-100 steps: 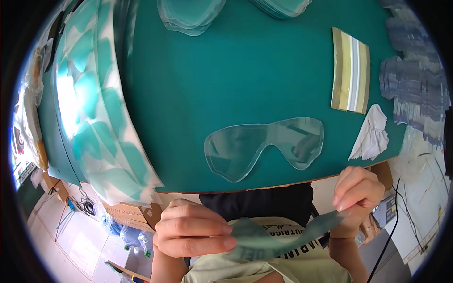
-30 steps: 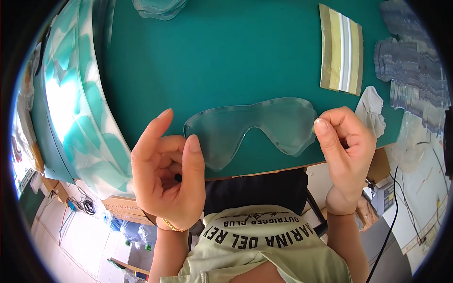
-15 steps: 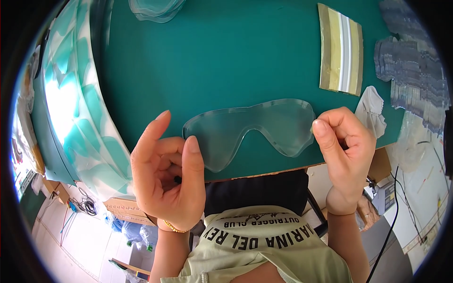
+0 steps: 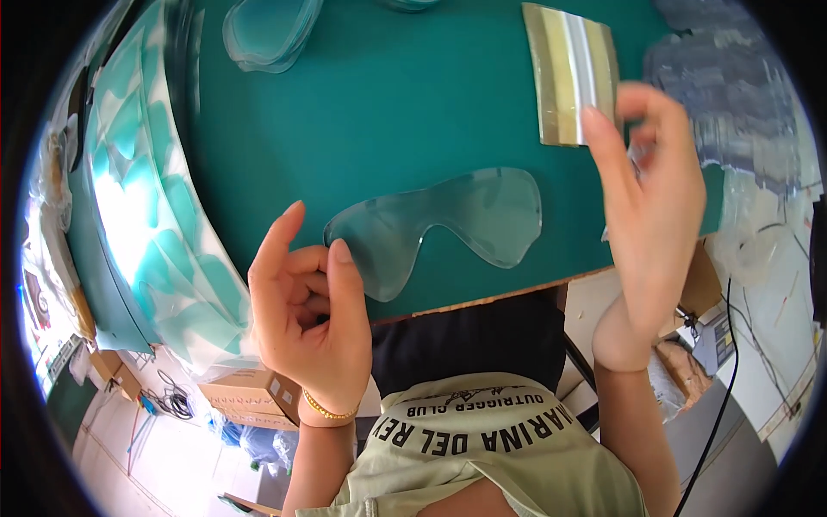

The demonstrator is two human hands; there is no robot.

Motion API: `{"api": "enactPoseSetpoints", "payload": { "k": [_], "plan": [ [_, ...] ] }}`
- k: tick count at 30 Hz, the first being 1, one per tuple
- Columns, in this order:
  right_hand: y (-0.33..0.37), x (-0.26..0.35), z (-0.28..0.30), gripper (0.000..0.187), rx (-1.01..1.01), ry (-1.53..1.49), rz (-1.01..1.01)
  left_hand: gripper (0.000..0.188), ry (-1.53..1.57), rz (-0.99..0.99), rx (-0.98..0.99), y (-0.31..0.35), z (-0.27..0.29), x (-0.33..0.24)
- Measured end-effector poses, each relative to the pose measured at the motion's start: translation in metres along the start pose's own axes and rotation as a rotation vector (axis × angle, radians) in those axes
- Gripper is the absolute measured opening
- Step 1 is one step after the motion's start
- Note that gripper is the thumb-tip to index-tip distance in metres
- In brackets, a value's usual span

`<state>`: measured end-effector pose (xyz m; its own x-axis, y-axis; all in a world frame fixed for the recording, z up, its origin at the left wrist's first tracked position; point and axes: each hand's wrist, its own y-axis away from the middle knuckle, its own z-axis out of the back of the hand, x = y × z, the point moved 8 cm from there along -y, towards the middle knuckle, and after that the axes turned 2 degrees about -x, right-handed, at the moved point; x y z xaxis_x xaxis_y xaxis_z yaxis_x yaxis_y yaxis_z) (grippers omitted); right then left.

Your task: The recorder is inspecting, wiping, and organizing safety visors at a manual workstation.

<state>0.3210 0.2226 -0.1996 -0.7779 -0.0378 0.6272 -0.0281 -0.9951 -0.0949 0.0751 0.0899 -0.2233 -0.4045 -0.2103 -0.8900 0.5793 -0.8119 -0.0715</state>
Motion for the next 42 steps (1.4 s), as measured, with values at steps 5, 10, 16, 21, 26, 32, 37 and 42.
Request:
{"api": "enactPoseSetpoints", "payload": {
  "k": [5,10,16,21,26,32,37,42],
  "plan": [
    [-0.014,0.018,-0.007,0.068,-0.003,0.374,0.129,0.035,0.006,0.019,-0.040,0.002,0.000,0.002],
    [0.008,0.029,0.013,0.060,0.108,-0.102,0.078,0.034,0.015,0.059,-0.055,0.002,0.001,0.001],
    [0.057,0.049,-0.014,0.048,0.254,0.039,0.128,0.032,0.028,0.027,-0.060,0.001,-0.001,0.001],
    [0.053,0.049,-0.005,0.049,0.246,0.197,0.170,0.031,0.028,0.042,-0.058,0.001,0.005,0.003],
    [0.047,0.022,0.022,0.046,0.172,0.182,0.098,0.030,0.021,0.047,-0.032,0.001,0.000,0.002],
    [0.054,0.021,0.007,0.045,0.224,-0.208,0.052,0.032,-0.002,0.044,-0.031,0.001,0.004,0.004],
    [0.052,0.032,-0.012,0.043,0.235,-0.060,0.115,0.032,0.049,0.030,-0.014,0.002,-0.001,-0.002],
    [0.051,0.051,-0.038,0.045,0.386,-0.131,0.134,0.032,0.040,0.051,-0.015,-0.002,0.002,0.005]
  ]
}}
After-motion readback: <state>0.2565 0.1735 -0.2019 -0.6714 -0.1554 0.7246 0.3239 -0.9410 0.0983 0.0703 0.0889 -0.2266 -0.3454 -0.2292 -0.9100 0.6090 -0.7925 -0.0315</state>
